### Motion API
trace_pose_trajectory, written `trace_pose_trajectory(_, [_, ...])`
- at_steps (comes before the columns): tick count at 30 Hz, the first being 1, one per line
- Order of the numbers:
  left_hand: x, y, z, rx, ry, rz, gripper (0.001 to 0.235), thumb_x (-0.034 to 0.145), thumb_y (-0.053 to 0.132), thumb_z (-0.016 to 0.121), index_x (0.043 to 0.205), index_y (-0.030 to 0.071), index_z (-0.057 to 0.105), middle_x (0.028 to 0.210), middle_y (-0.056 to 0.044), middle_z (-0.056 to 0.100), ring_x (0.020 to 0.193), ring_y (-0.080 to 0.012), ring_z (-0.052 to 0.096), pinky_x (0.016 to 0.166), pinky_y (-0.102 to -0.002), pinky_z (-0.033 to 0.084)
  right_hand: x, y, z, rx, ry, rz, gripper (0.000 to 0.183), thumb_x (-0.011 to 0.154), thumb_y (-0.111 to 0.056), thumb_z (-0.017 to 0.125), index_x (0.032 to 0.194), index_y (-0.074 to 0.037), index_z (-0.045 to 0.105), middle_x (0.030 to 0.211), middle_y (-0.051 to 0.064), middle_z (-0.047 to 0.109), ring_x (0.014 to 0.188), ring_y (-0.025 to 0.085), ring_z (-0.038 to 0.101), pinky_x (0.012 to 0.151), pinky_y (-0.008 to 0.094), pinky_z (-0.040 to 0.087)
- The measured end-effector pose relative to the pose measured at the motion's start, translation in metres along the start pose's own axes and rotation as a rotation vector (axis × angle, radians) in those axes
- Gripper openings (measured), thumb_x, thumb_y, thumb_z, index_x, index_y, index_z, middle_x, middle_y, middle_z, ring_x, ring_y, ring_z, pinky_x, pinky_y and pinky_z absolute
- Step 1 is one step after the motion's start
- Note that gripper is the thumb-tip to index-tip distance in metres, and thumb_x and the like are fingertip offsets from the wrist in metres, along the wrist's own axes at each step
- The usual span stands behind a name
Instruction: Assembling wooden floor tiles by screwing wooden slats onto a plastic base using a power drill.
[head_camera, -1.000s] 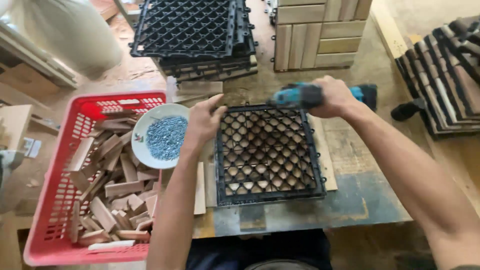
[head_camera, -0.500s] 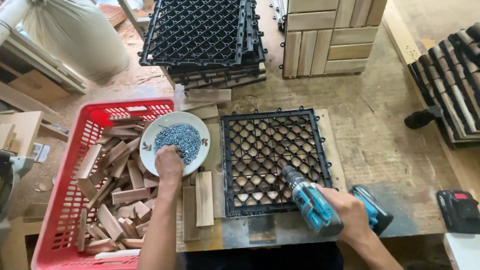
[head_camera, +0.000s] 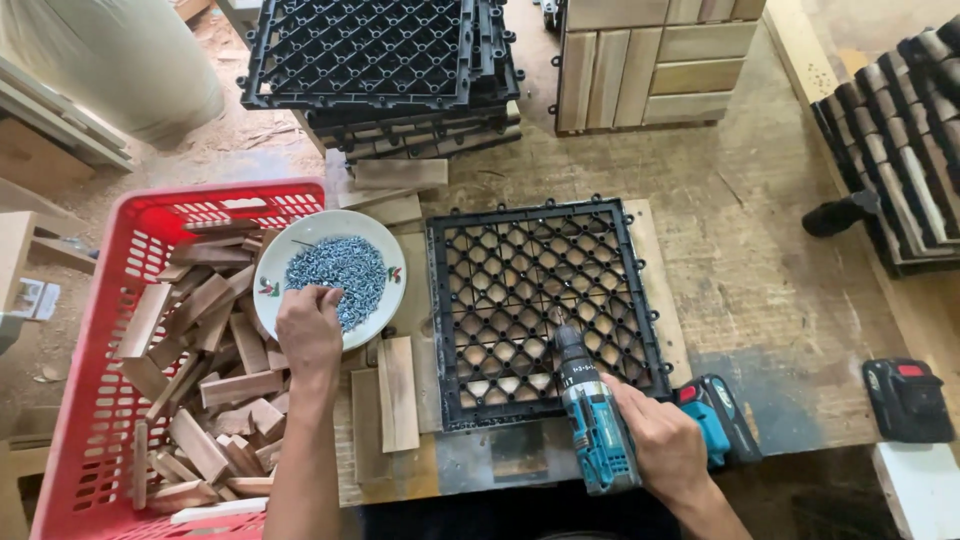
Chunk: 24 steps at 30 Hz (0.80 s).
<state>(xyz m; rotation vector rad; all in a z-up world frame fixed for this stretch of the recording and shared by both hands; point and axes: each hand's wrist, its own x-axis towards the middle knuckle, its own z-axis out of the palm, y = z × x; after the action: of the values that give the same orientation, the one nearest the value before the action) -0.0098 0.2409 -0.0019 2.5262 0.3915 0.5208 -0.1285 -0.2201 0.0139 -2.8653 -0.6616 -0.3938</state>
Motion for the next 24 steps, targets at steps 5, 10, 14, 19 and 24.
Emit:
trace_pose_trajectory(5, [-0.009, 0.028, -0.011, -0.256, 0.006, -0.188, 0.024, 0.100, 0.019, 0.075, 0.086, 0.001, 0.069, 0.082, -0.011, 0.070, 0.077, -0.0238, 0.061, 0.071, -0.040, 0.049, 0.004, -0.001, -0.008, 0.026, 0.012, -0.016, 0.051, 0.094, -0.020, 0.064, 0.143, -0.009, 0.059, 0.122, 0.006, 0.076, 0.060, 0.016, 0.070, 0.050, 0.032, 0.052])
trace_pose_trajectory(10, [-0.025, 0.051, -0.017, -0.480, 0.034, -0.354, 0.027, 0.100, 0.026, 0.075, 0.086, 0.004, 0.070, 0.073, -0.007, 0.068, 0.064, -0.0140, 0.058, 0.061, -0.029, 0.048, -0.006, -0.001, 0.007, -0.027, 0.047, 0.008, 0.058, 0.091, -0.024, 0.069, 0.147, -0.013, 0.056, 0.121, 0.004, 0.076, 0.062, 0.016, 0.069, 0.053, 0.034, 0.051])
trace_pose_trajectory(14, [-0.039, 0.066, -0.014, -0.942, -0.140, -0.609, 0.017, 0.090, 0.016, 0.081, 0.094, 0.002, 0.070, 0.076, -0.008, 0.069, 0.062, -0.0114, 0.064, 0.051, -0.017, 0.049, -0.012, 0.001, -0.001, 0.048, 0.138, -0.051, 0.054, 0.094, -0.028, 0.068, 0.143, -0.008, 0.059, 0.125, 0.010, 0.075, 0.082, 0.020, 0.076, 0.062, 0.036, 0.055])
trace_pose_trajectory(19, [-0.073, 0.161, -0.032, -1.036, -0.421, -0.660, 0.012, 0.097, 0.006, 0.069, 0.098, -0.004, 0.075, 0.083, -0.017, 0.076, 0.071, -0.0214, 0.070, 0.067, -0.027, 0.060, -0.021, -0.003, -0.027, 0.196, 0.202, -0.041, 0.048, 0.098, -0.027, 0.065, 0.140, -0.006, 0.061, 0.118, 0.012, 0.077, 0.087, 0.022, 0.078, 0.067, 0.037, 0.058])
trace_pose_trajectory(24, [-0.116, 0.186, 0.028, -1.092, -0.651, -0.688, 0.028, 0.090, 0.023, 0.071, 0.090, -0.004, 0.072, 0.082, -0.020, 0.078, 0.068, -0.0240, 0.072, 0.063, -0.029, 0.060, -0.020, -0.018, -0.051, 0.361, 0.205, -0.049, 0.047, 0.099, -0.041, 0.061, 0.133, -0.009, 0.067, 0.114, 0.009, 0.079, 0.084, 0.021, 0.079, 0.067, 0.038, 0.058])
